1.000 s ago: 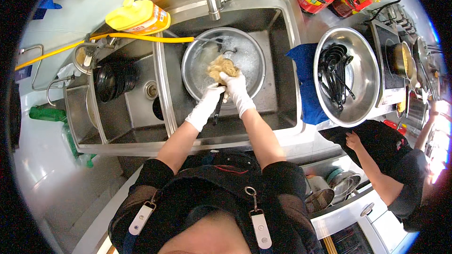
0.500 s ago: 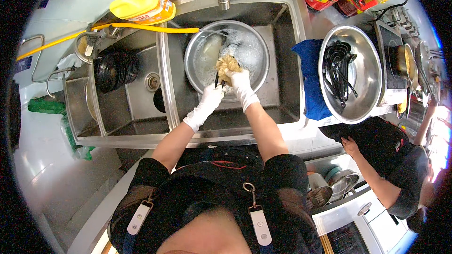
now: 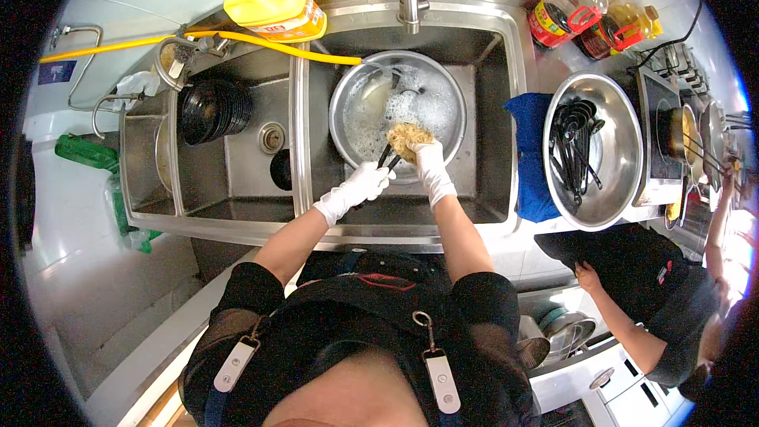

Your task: Washing long black utensils and bowls in a soapy basin within a commercial sink.

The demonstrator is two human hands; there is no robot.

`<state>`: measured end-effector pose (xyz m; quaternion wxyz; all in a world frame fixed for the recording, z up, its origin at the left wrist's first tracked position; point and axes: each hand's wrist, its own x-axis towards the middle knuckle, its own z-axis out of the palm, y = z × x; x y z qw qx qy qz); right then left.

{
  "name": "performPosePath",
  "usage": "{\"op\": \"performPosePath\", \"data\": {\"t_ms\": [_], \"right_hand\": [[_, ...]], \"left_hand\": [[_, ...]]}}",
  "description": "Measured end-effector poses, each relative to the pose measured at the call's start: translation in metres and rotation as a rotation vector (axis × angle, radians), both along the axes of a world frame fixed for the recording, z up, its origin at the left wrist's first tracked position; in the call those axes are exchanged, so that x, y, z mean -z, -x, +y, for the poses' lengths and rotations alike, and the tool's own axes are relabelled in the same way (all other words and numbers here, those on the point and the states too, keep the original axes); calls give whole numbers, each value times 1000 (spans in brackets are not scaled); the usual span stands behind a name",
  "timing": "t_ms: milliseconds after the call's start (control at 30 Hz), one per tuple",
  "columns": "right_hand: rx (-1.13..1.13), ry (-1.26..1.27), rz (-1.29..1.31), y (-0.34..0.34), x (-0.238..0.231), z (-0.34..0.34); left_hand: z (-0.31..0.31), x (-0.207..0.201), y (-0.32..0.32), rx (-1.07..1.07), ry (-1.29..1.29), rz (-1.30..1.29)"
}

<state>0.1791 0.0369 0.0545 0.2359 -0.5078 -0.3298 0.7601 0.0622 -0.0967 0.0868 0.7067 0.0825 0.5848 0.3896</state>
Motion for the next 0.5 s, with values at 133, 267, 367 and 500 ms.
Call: {"op": "performPosePath", "data": {"t_ms": [133, 267, 367, 500], "right_hand": [[-352, -617, -436, -16, -9, 4], [-486, -763, -617, -18, -19, 19], [-337, -705, -402, -17, -32, 32], [-64, -519, -119, -22, -61, 58]], "left_hand": [[0, -7, 1, 95, 25, 49], [8, -16, 9, 120, 28, 177], [16, -24, 10, 65, -45, 136], [26, -30, 12, -44, -52, 57]]}}
